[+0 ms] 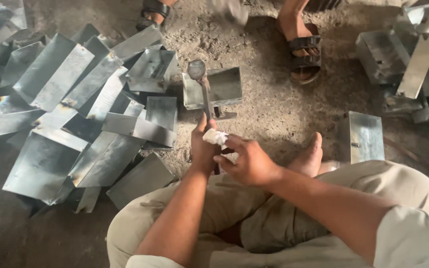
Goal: The person uses a hammer to shape and flatten the edges of small metal boxes while sitting on the floor next to a pile of similar items.
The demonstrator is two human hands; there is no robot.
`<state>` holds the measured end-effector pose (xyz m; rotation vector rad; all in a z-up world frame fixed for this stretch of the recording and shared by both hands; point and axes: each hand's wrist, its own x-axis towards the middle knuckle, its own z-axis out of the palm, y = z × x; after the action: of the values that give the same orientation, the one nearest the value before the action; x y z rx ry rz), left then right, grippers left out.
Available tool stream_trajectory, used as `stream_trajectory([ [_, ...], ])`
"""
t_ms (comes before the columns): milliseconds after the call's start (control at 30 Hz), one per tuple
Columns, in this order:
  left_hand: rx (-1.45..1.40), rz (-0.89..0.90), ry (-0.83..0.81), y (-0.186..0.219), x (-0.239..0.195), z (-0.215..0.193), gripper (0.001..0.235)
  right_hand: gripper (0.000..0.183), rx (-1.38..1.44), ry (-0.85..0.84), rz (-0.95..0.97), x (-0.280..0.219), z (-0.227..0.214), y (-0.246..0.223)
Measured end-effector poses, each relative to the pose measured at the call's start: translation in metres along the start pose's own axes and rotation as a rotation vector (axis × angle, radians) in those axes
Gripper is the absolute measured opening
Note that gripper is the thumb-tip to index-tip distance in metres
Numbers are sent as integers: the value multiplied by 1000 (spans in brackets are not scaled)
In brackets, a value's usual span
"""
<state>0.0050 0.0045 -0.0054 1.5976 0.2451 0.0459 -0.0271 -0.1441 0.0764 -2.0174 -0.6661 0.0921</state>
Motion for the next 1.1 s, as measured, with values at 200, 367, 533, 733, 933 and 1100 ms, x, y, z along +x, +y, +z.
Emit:
stream_trajectory([
  [200,-168,-112,-36,-8,5,0,58,36,14,152,74,-4,18,4],
  [367,-150,-44,-44,-13,10,3,55,32,-12,154,60,-4,16,6],
  [533,-88,-138,-35,0,7,0,57,33,61,156,46,-4,16,5],
  [733,-179,-164,-80,3,7,-2,56,30,-1,135,39,-4,15,8],
  [933,-228,-156,-77,-3,8,-2,47,31,-7,123,22,-3,13,6],
  [1100,-216,-138,-85,-7,9,-2,43,29,-34,122,21,-3,14,9],
])
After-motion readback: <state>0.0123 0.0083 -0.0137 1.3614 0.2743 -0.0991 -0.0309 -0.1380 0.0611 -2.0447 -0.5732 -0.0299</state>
